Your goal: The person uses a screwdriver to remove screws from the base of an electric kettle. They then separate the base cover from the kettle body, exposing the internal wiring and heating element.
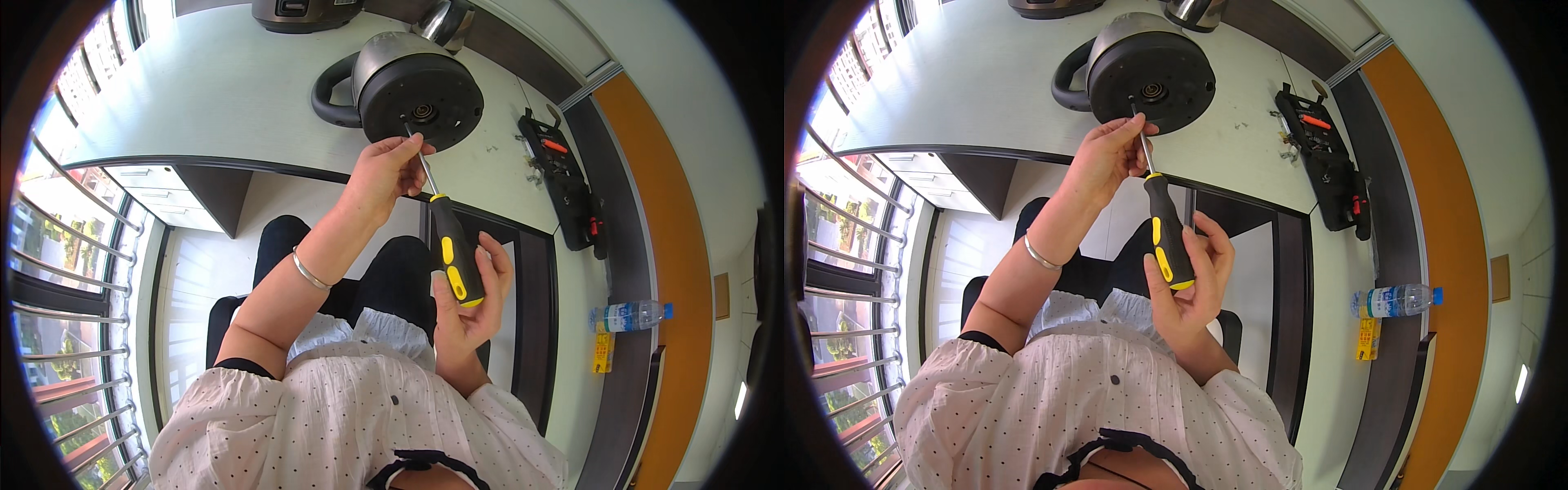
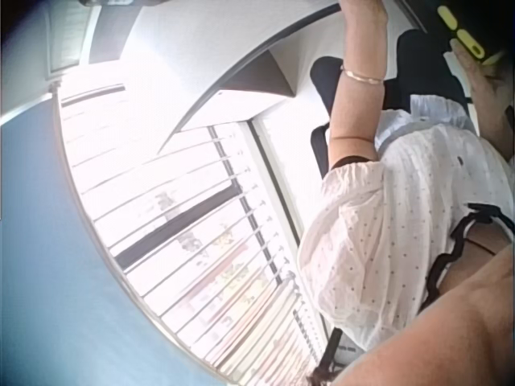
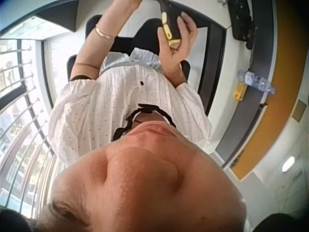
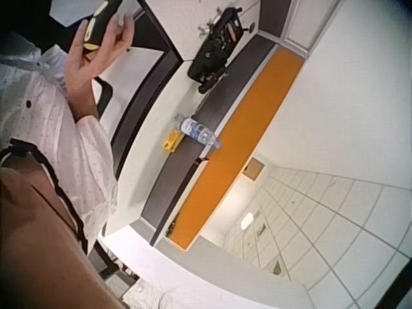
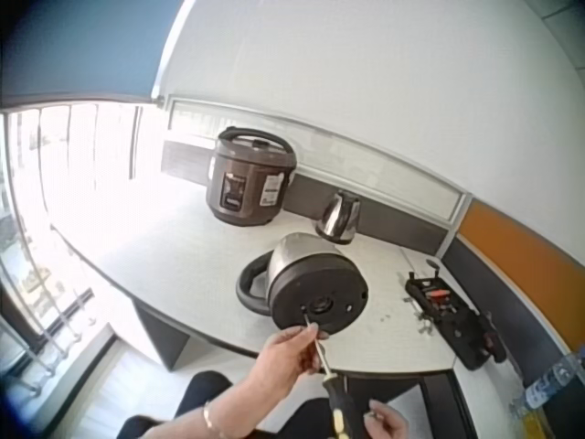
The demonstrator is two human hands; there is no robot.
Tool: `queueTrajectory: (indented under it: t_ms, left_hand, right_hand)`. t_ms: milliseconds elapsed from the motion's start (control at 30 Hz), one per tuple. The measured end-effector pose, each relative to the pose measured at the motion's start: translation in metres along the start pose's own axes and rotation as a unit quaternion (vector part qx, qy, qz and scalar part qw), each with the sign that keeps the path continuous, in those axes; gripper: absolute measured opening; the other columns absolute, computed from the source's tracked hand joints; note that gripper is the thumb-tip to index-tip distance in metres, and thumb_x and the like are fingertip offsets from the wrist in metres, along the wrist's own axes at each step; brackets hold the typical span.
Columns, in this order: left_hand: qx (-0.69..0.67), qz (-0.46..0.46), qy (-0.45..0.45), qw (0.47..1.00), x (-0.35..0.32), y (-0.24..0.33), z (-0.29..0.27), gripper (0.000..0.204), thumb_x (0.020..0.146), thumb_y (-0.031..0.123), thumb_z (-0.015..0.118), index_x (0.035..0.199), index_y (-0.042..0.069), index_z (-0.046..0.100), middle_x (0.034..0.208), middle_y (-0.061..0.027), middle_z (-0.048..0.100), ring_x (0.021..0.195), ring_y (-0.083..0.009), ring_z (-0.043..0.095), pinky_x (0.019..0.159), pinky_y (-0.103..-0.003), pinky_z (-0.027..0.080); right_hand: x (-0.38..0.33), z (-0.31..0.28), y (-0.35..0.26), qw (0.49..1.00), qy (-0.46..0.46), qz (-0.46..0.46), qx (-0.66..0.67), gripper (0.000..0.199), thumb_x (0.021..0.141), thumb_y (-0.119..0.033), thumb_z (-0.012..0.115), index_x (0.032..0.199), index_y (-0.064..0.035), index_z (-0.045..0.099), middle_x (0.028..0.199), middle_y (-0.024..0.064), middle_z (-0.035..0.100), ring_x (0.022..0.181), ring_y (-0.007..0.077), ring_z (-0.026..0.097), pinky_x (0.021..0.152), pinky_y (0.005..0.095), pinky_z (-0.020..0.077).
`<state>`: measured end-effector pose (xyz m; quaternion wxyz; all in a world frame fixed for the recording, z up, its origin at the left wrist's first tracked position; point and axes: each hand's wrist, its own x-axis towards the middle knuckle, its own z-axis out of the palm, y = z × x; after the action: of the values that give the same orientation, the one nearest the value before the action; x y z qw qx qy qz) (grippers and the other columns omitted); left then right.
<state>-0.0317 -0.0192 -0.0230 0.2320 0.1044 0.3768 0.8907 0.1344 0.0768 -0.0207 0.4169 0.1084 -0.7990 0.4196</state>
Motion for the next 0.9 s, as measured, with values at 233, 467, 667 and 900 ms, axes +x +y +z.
queueTrajectory:
  t_ms: [233, 467, 667, 900]
  left_hand:
    - [0.001, 0.001, -0.002, 1.000, -0.0001, 0.0000, 0.0005, 0.027, 0.094, 0.028, 0.052, 0.089, 0.002, 0.060, 0.066, -0.0026, 0.056, 0.053, -0.0094, 0.046, 0.053, -0.024, 0.037]
    - [-0.004, 0.006, 0.005, 1.000, 0.0003, -0.0010, 0.0023, 0.029, 0.094, 0.027, 0.051, 0.090, 0.001, 0.061, 0.063, -0.0024, 0.054, 0.053, -0.0098, 0.046, 0.053, -0.024, 0.037]
    - [0.003, -0.010, 0.012, 1.000, -0.0022, 0.0010, 0.0041, 0.030, 0.093, 0.028, 0.053, 0.088, 0.000, 0.060, 0.059, -0.0016, 0.051, 0.052, -0.0108, 0.046, 0.051, -0.024, 0.037]
    - [0.018, -0.010, 0.037, 0.999, -0.0017, 0.0038, 0.0042, 0.028, 0.090, 0.029, 0.059, 0.086, 0.001, 0.059, 0.057, -0.0010, 0.050, 0.050, -0.0105, 0.047, 0.048, -0.024, 0.036]
  right_hand:
    - [-0.0019, -0.0009, 0.0021, 1.000, -0.011, -0.005, -0.027, 0.054, 0.075, 0.002, 0.069, 0.123, 0.0010, 0.046, 0.128, 0.0209, 0.038, 0.096, 0.0217, 0.051, 0.080, 0.0279, 0.0456]
    - [-0.0044, 0.0029, -0.0012, 0.998, -0.008, 0.065, -0.004, 0.049, 0.085, -0.006, 0.058, 0.129, 0.0000, 0.040, 0.124, 0.0159, 0.043, 0.093, 0.0156, 0.049, 0.074, 0.0215, 0.0432]
    - [-0.0014, -0.0005, -0.0001, 0.997, -0.014, -0.008, -0.075, 0.045, 0.080, 0.000, 0.063, 0.121, 0.0044, 0.045, 0.119, 0.0194, 0.043, 0.095, 0.0250, 0.053, 0.081, 0.0309, 0.0455]
    - [0.0039, -0.0024, -0.0024, 0.992, -0.052, -0.056, -0.100, 0.044, 0.076, 0.003, 0.066, 0.117, 0.0033, 0.049, 0.119, 0.0197, 0.044, 0.098, 0.0259, 0.055, 0.082, 0.0306, 0.0474]
